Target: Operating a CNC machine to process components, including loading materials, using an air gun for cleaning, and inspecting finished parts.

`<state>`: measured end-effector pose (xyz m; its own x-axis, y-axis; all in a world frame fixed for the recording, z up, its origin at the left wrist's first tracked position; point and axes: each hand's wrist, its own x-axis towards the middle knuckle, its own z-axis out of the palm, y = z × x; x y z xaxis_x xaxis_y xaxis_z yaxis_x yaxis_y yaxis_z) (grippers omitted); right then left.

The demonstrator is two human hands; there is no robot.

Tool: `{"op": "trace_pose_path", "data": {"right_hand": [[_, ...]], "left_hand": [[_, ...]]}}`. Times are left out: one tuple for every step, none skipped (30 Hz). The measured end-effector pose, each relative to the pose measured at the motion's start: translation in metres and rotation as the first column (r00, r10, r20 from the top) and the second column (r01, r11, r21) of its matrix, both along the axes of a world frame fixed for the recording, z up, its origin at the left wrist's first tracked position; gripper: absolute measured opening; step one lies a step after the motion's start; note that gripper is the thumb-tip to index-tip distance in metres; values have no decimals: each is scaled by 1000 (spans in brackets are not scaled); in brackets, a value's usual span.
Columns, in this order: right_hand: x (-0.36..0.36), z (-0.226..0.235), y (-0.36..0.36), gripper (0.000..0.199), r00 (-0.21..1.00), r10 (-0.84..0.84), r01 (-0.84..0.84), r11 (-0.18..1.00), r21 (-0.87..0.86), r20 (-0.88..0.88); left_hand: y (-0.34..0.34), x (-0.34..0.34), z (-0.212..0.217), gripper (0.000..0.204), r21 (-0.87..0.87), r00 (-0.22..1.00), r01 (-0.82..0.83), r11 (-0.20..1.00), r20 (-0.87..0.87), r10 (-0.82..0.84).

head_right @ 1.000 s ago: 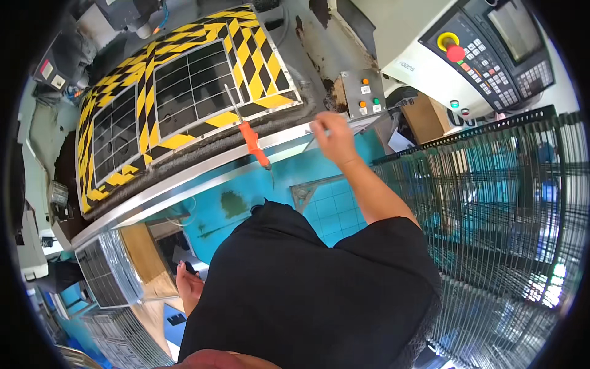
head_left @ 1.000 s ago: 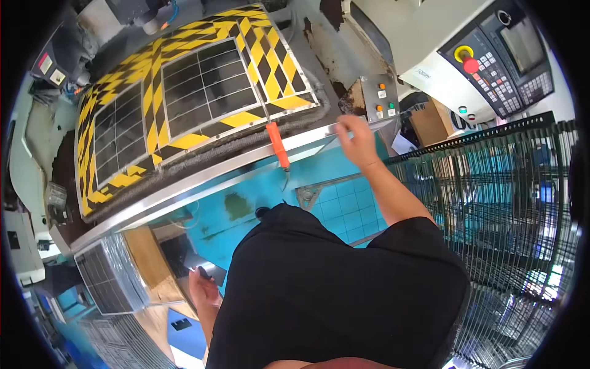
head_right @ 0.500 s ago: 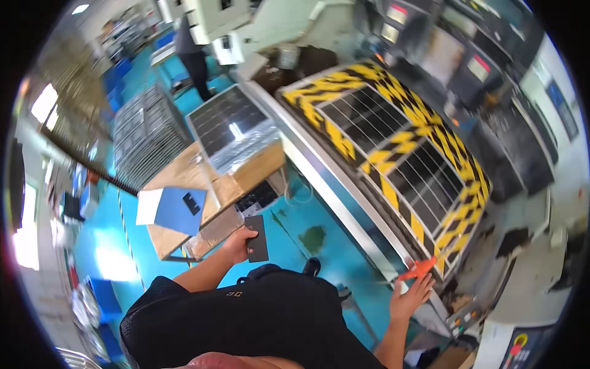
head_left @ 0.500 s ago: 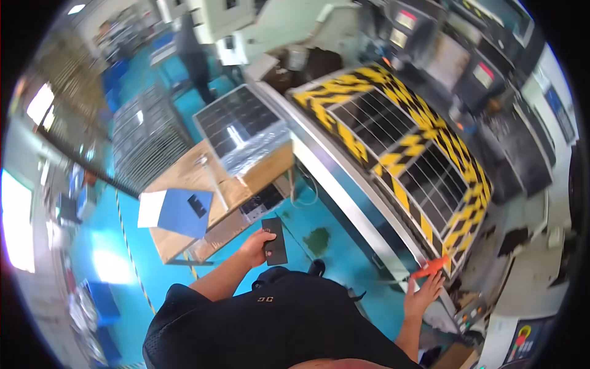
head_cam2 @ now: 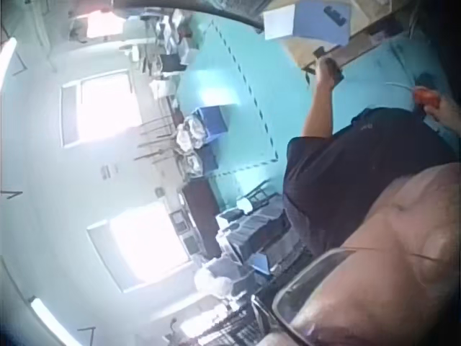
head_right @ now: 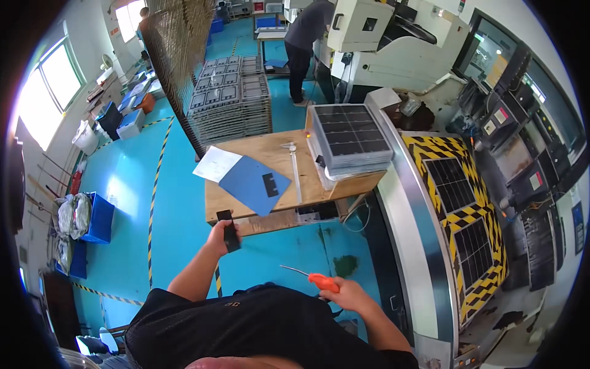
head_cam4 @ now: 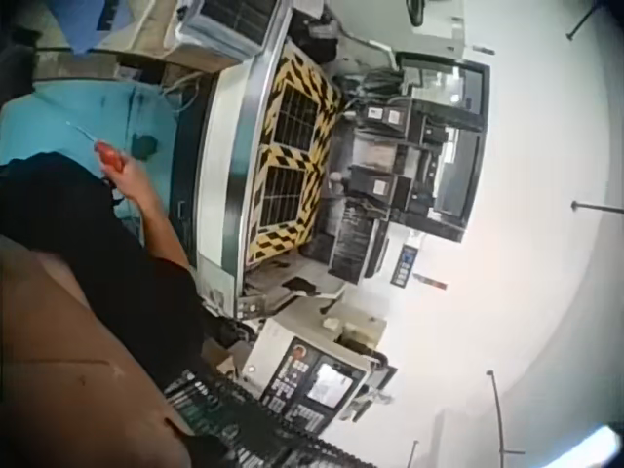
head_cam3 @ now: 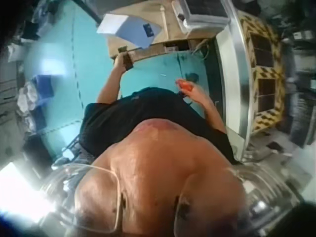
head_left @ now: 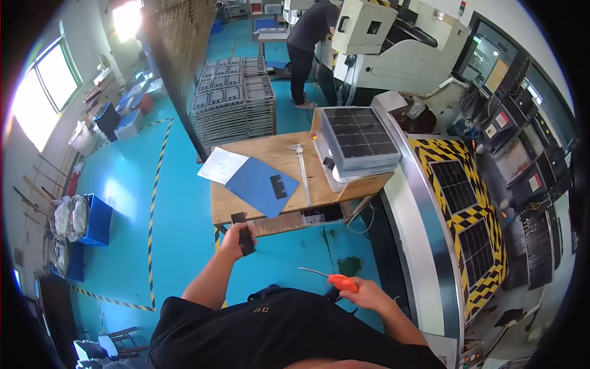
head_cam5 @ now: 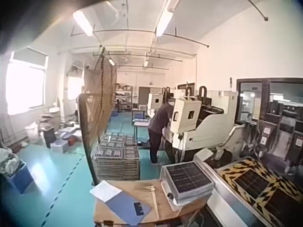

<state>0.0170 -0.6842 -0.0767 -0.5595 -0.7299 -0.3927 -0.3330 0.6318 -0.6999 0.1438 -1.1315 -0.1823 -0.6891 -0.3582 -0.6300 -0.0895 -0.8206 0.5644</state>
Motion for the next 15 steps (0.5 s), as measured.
{"op": "trace_pose_path", "data": {"right_hand": [[10,18,-27,37,996,-21,17,999,46,83],[17,29,-45,38,985,-53,39,995,91,163],[19,26,-52,38,985,-57,42,995,91,166],[19,17,-56,38,968,-88,64,992,110,236],[19,13,-56,39,944,-121,85,988,130,306],[15,19,-59,42,923,-161,101,978,184,350],[10,21,-48,42,922,-157,95,978,186,355],[1,22,-32,39,923,-67,14,990,141,378],[-9,25,-17,37,919,23,-64,994,90,393],[-10,40,-5,36,840,7,-3,1000,-10,543],[-13,60,6,34,736,26,58,993,-101,676],[-21,70,20,34,742,43,39,993,-107,669],[-26,70,43,35,690,203,36,949,-312,695],[-29,68,73,36,632,355,49,869,-493,689],[-32,67,71,36,627,365,36,869,-494,688]], "left_hand": [[-17,18,-8,43,-237,993,100,966,82,-82],[-25,32,-9,43,-237,993,104,966,88,-85],[-30,46,-10,50,-529,937,349,773,208,-280],[-33,56,-3,59,-716,829,545,437,382,-408],[-37,62,4,59,-713,823,553,432,387,-415],[-35,68,21,64,-718,716,661,216,518,-469],[-32,74,30,70,-685,599,728,-4,640,-481],[-31,81,22,66,-723,630,690,-31,620,-467],[-29,83,18,66,-723,630,690,-30,621,-466],[-28,83,14,64,-655,601,748,101,606,-521],[-28,87,8,63,-568,587,789,234,582,-563],[-28,92,-7,62,-537,626,771,342,541,-561],[-27,97,-12,62,-543,642,760,357,542,-542],[-21,99,-15,64,-505,651,758,413,542,-531],[-13,99,-15,66,-464,652,758,459,548,-524]]}}
